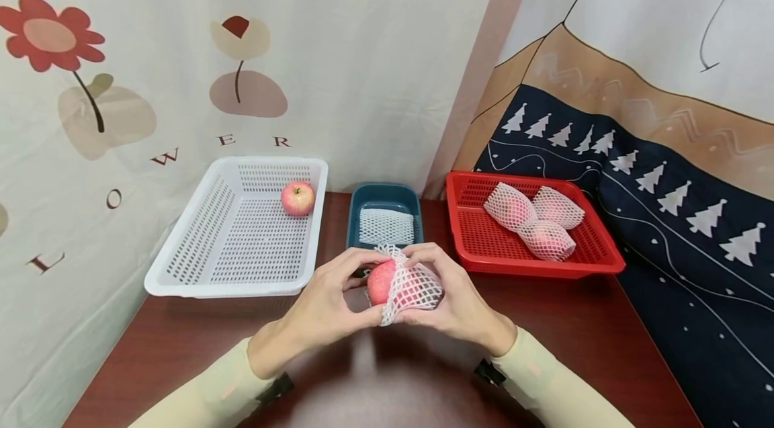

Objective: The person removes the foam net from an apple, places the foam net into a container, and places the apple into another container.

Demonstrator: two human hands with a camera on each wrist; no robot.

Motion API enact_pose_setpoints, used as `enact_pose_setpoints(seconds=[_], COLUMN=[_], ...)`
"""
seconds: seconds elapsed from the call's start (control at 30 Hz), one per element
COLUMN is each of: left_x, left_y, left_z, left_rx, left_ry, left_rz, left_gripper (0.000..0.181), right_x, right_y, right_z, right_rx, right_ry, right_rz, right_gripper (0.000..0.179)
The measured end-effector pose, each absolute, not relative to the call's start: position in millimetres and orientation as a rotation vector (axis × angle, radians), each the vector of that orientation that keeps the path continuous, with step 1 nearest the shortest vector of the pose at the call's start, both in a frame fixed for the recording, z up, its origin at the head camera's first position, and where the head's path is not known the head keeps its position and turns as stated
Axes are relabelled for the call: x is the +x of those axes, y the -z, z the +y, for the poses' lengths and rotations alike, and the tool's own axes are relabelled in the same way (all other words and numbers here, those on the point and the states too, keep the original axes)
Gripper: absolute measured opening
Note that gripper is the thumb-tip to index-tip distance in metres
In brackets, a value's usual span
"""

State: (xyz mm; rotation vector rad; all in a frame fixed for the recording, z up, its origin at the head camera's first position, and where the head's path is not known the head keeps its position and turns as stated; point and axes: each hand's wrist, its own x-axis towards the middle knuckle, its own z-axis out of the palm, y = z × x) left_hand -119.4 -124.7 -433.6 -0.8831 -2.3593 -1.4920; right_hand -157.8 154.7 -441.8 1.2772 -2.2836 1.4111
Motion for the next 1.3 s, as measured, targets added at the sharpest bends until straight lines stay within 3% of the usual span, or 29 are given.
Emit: enact_pose_setpoints(seconds=[0.4,1.3], left_x=[-122.8,-125.8], left_y=[433.6,434.0], left_z=[-124.8,-141.0], left_rx=[-0.852,-0.733], left_ry=[1.442,1.481], left_rz=[-2.340,-2.246], left_gripper=[0.075,0.079], right_x=[-158.8,-158.6], right_y=[432.9,433.7], right_z=[156.7,160.8], right_rx=[1.264,1.130], right_ry=[-1.432,-1.498], right_rz=[-2.305,-2.266], right_gripper=[0.076,0.032])
